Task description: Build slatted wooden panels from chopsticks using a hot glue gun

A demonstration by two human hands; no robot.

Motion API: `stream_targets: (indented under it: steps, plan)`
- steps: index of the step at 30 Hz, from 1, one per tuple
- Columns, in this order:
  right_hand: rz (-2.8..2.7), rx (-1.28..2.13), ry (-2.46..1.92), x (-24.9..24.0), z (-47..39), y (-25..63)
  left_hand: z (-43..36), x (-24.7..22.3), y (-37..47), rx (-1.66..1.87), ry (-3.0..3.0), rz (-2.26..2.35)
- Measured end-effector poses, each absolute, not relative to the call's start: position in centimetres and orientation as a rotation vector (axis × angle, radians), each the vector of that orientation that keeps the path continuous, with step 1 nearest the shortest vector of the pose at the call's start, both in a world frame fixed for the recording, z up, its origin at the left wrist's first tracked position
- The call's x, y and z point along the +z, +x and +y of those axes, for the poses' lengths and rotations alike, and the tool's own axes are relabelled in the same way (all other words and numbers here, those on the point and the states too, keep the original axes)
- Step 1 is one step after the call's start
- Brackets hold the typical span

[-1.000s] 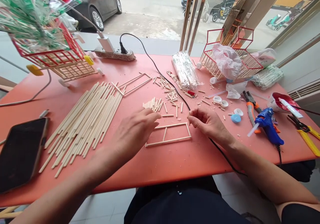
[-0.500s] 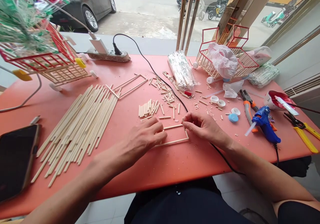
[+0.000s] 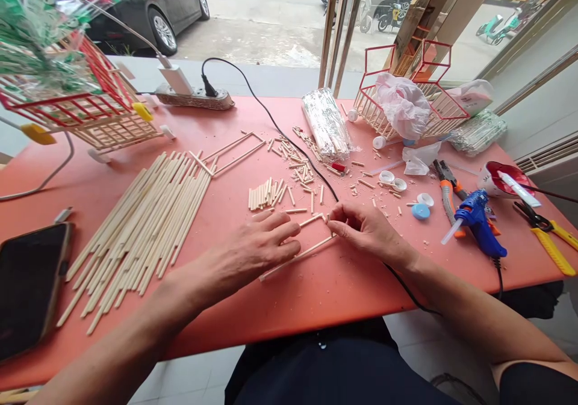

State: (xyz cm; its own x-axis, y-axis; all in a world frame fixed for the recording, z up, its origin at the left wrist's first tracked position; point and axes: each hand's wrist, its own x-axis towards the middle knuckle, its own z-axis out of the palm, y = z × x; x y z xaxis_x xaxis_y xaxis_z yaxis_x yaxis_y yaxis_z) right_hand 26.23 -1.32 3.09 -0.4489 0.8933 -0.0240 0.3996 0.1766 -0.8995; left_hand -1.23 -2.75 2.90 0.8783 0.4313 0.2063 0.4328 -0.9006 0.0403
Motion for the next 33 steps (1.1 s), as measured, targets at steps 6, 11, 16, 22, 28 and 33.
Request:
stream_targets:
  steps: [6, 11, 16, 22, 28, 33]
  plan:
    - [-1.972, 1.192, -1.229, 2.8, -1.3, 26.2, -2.9, 2.5, -1.0, -0.423, -3.061, -0.771]
    - [-1.988, 1.180, -1.214, 2.9, -1.3, 26.1, -3.3, 3.9, -1.1, -0.659, -3.076, -0.823]
    - [-2.001, 1.172, -1.242, 3.0, -1.4, 26.1, -3.0, 3.6, -1.0, -0.980, -2.859, -1.198]
    - [-2.012, 1.134, -1.255, 2.8, -1.4, 26.0, -1.4, 2.0, -1.2, -0.939, -2.647, -1.551]
    - [-1.981, 1.107, -1.276, 2.7, -1.3, 25.9, -2.7, 2.0, -0.6, -0.851, -2.728, -1.475]
    - [-1.957, 1.067, -1.297, 2.7, -1.2, 26.0, -3.7, 1.8, 0.0, -0.697, -2.805, -1.439]
